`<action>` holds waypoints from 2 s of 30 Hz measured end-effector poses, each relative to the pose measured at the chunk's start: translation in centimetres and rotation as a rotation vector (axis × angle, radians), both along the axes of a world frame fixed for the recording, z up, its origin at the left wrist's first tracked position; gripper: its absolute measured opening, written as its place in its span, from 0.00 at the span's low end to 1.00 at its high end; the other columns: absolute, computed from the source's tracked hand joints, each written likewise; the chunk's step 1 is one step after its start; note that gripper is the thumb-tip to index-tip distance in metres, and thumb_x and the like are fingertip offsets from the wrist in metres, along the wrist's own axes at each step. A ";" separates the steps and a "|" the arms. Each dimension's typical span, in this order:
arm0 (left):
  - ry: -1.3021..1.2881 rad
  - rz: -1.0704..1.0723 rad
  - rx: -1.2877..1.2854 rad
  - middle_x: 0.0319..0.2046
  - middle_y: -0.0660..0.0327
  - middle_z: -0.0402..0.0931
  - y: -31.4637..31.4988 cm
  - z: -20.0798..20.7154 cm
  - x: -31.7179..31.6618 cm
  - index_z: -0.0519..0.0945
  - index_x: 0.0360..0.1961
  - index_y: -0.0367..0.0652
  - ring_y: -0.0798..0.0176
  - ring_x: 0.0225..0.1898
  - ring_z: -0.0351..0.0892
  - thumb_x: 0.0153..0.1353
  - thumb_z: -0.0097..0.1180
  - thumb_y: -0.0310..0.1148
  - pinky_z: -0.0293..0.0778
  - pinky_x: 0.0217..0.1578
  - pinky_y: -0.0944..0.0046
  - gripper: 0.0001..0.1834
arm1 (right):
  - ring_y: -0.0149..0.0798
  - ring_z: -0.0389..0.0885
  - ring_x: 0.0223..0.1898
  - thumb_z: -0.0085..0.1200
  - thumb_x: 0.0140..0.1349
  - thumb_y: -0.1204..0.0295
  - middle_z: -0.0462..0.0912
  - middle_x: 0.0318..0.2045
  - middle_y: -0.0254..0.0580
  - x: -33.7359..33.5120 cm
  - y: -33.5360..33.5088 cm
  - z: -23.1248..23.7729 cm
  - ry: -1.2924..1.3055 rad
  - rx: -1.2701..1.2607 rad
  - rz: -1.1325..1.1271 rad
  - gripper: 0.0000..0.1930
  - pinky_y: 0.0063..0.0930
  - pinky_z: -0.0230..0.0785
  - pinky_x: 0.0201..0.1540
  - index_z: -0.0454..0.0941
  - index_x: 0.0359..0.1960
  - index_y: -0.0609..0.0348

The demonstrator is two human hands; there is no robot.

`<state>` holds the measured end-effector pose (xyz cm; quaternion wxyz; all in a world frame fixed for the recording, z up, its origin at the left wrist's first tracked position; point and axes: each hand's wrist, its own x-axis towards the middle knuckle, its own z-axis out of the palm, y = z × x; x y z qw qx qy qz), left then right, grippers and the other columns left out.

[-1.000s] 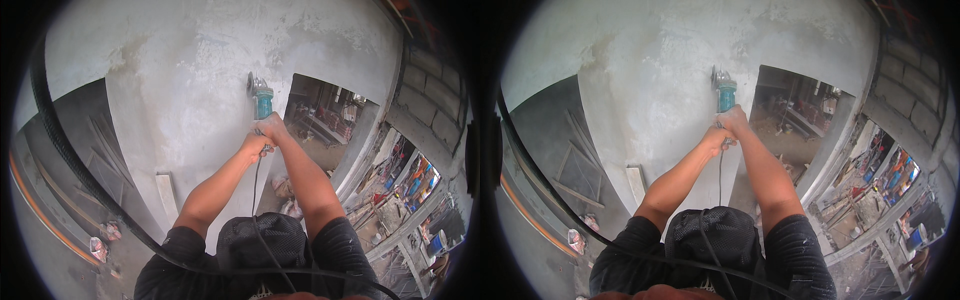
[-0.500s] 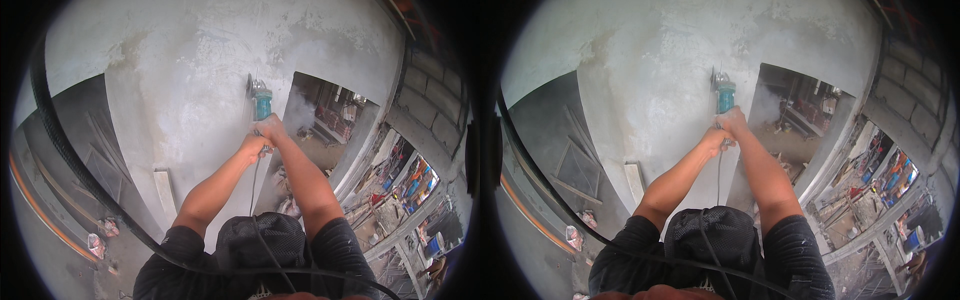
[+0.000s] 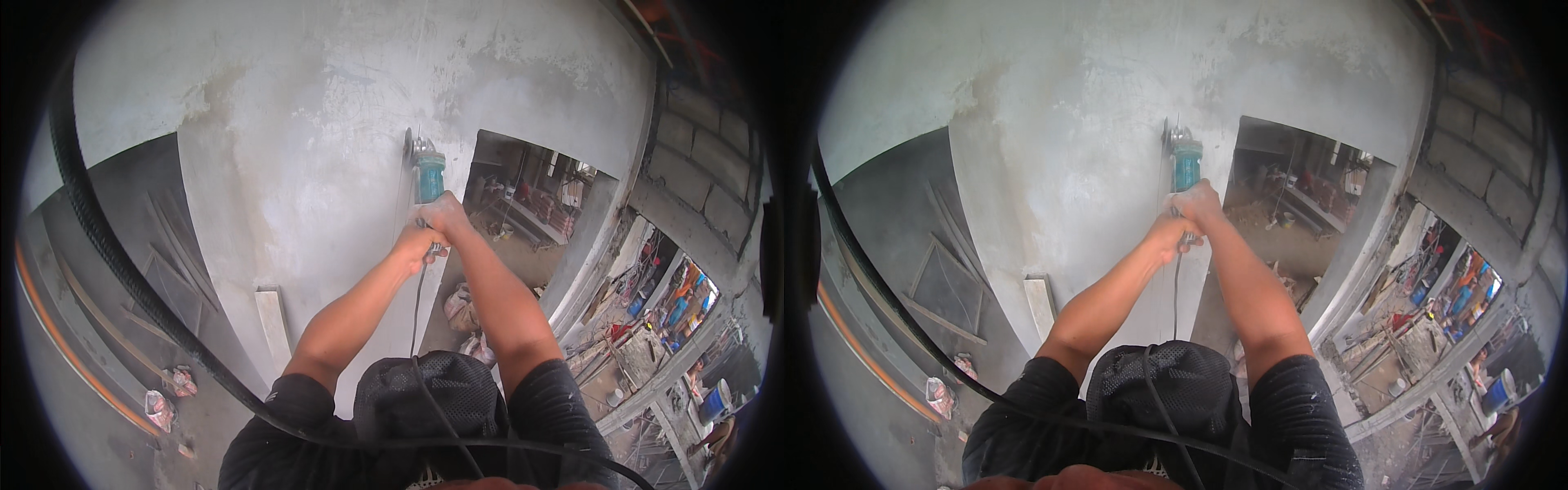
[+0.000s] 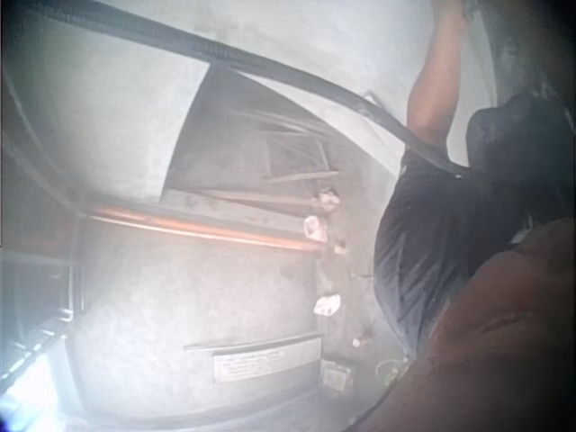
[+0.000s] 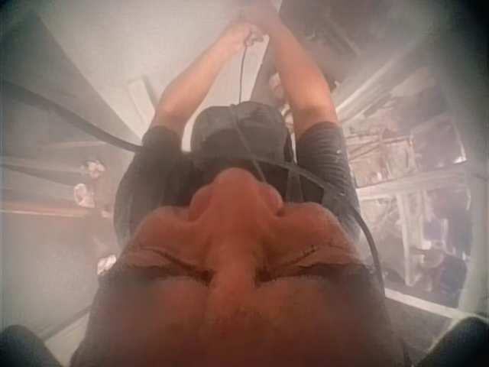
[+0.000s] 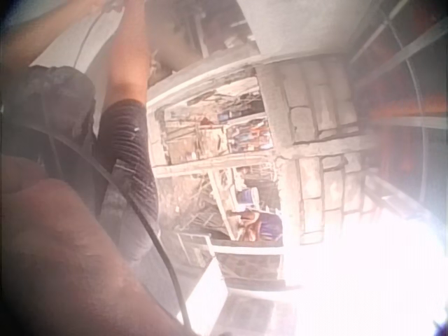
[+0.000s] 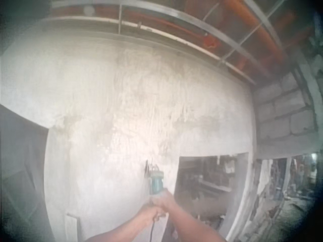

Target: The person uses an angle grinder to cut a straight line into a concrete ceiling or wall surface. They hold the tool with both hands and guide it along the marked line, generating dust. The cut progresses steadily across the surface.

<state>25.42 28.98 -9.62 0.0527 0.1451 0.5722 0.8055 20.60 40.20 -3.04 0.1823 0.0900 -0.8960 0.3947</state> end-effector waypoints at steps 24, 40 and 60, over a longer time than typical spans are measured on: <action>0.021 0.056 0.029 0.34 0.53 0.87 0.3 1.4 -1.1 0.84 0.40 0.35 0.58 0.26 0.87 0.55 0.71 0.18 0.62 0.16 0.65 0.12 | 0.57 0.94 0.50 0.79 0.50 0.59 0.91 0.49 0.66 1.7 -0.2 3.1 -0.130 -0.051 0.059 0.34 0.44 0.85 0.53 0.84 0.53 0.75; 0.027 0.032 -0.007 0.41 0.50 0.87 0.5 -0.4 -1.4 0.82 0.50 0.34 0.54 0.32 0.88 0.58 0.68 0.17 0.64 0.19 0.64 0.17 | 0.58 0.93 0.53 0.79 0.50 0.61 0.90 0.52 0.69 -0.5 0.4 0.3 -0.096 -0.041 0.084 0.40 0.44 0.86 0.54 0.77 0.59 0.78; 0.017 -0.004 -0.003 0.37 0.53 0.87 1.0 -0.3 -1.9 0.83 0.45 0.35 0.57 0.30 0.88 0.58 0.69 0.19 0.64 0.18 0.66 0.14 | 0.44 0.90 0.29 0.79 0.52 0.62 0.91 0.30 0.50 -1.0 0.4 -0.1 -0.035 -0.087 0.025 0.20 0.43 0.82 0.35 0.88 0.35 0.69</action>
